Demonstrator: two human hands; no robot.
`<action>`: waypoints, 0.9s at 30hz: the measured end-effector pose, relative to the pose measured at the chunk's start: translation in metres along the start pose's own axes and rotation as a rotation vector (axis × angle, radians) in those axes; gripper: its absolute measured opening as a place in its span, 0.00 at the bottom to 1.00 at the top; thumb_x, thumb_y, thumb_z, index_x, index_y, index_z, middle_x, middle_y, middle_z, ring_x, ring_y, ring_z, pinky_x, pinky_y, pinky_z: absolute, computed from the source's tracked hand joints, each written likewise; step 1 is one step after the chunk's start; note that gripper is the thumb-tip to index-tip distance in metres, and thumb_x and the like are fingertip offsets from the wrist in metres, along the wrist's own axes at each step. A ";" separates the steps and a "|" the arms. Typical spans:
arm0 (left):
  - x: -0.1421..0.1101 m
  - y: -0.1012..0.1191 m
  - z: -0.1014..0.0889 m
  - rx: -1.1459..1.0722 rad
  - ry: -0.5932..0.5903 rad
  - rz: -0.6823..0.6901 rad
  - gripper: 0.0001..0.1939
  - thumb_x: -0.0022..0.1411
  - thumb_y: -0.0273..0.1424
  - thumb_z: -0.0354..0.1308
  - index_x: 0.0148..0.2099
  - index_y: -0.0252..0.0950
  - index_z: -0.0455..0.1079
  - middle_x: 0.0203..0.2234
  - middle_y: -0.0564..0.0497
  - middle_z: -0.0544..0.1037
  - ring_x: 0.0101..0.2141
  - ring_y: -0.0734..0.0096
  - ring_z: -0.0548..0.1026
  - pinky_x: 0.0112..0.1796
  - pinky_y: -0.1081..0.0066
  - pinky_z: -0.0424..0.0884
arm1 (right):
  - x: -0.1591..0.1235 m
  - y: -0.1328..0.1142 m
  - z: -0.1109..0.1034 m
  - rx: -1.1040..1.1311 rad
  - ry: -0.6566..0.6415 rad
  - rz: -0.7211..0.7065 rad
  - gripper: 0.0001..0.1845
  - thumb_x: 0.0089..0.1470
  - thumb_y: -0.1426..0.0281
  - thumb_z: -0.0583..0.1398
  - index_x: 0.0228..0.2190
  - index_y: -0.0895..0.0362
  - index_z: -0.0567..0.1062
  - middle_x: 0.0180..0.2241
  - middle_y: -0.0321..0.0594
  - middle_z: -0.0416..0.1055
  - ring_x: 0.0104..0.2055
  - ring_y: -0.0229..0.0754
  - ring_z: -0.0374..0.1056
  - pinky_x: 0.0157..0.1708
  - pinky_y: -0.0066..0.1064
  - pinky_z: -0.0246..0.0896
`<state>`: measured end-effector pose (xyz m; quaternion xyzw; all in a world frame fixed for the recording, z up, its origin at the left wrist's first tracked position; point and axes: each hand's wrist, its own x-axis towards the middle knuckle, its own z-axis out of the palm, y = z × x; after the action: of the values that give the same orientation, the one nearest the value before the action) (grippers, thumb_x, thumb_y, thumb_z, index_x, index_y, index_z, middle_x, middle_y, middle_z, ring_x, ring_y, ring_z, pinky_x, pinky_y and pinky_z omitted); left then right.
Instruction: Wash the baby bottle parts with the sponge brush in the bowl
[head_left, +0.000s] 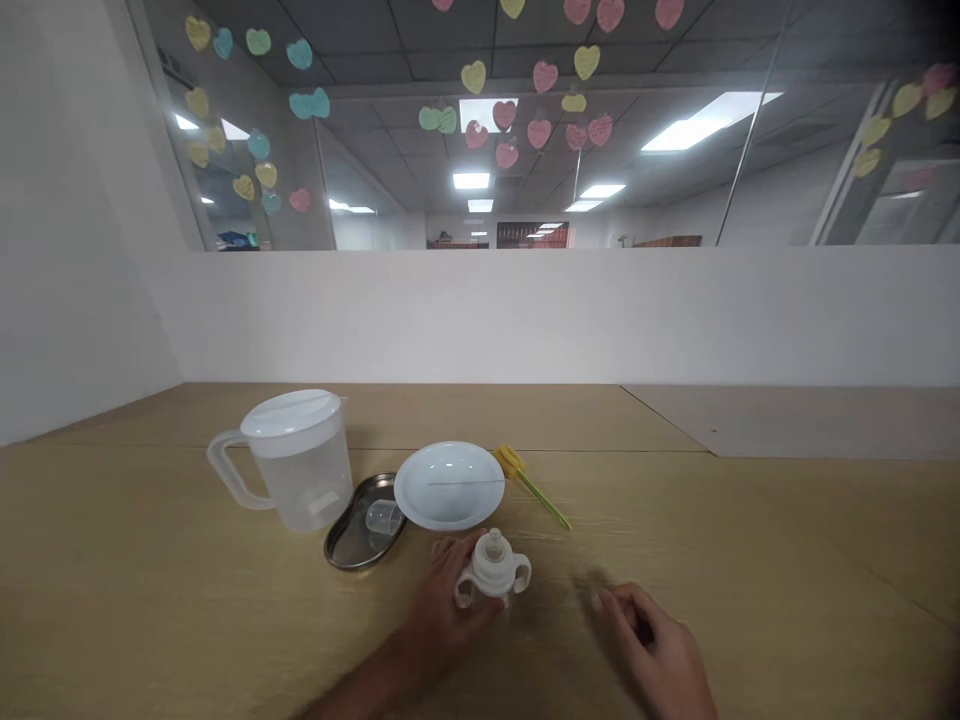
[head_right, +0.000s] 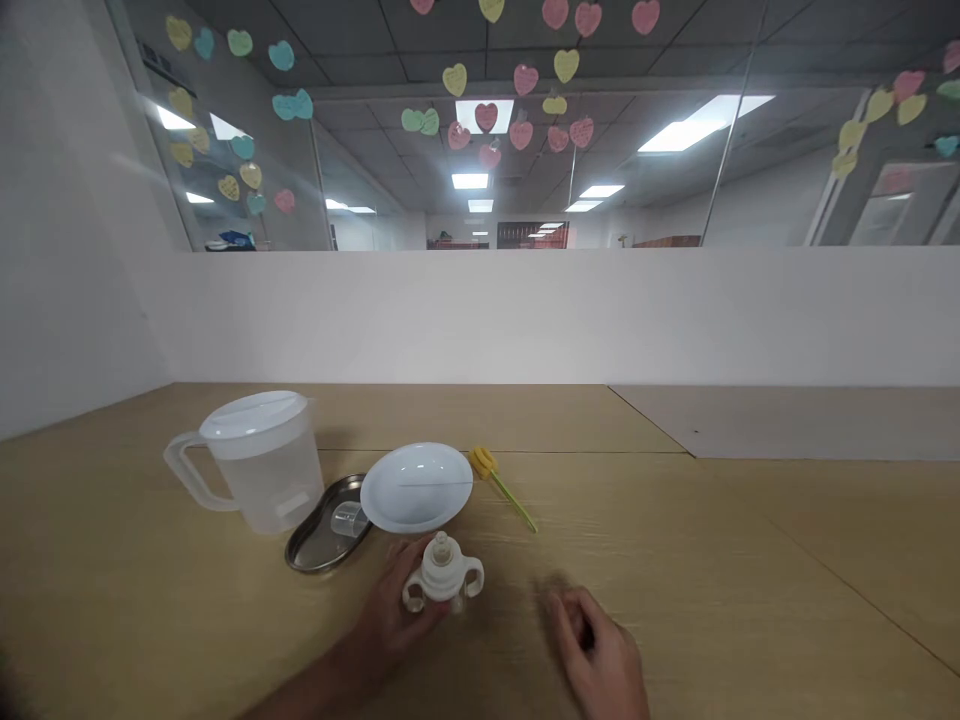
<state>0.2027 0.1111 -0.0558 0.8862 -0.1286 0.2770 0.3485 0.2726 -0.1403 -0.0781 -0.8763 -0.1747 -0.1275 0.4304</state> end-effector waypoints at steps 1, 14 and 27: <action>0.000 0.001 0.000 -0.001 0.002 -0.005 0.29 0.56 0.37 0.58 0.58 0.36 0.57 0.48 0.43 0.69 0.47 0.59 0.67 0.48 0.60 0.65 | 0.002 -0.015 0.001 0.051 0.029 -0.026 0.24 0.55 0.52 0.49 0.24 0.58 0.71 0.19 0.38 0.66 0.22 0.39 0.64 0.23 0.25 0.60; 0.002 0.007 0.003 -0.005 0.022 0.042 0.29 0.57 0.37 0.57 0.58 0.33 0.57 0.49 0.43 0.69 0.47 0.60 0.67 0.48 0.60 0.65 | 0.022 -0.096 0.051 0.453 -0.051 -0.331 0.17 0.52 0.65 0.58 0.43 0.58 0.71 0.42 0.45 0.72 0.43 0.43 0.69 0.44 0.36 0.64; -0.005 0.011 0.017 -0.056 0.153 -0.066 0.30 0.55 0.28 0.55 0.59 0.33 0.55 0.51 0.41 0.65 0.52 0.58 0.64 0.52 0.55 0.62 | 0.017 -0.123 0.073 0.069 0.250 -0.267 0.19 0.54 0.59 0.56 0.44 0.57 0.71 0.32 0.44 0.66 0.36 0.48 0.59 0.37 0.40 0.55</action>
<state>0.2008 0.0916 -0.0627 0.8560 -0.0801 0.3288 0.3908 0.2422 -0.0091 -0.0280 -0.8075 -0.2390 -0.2852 0.4578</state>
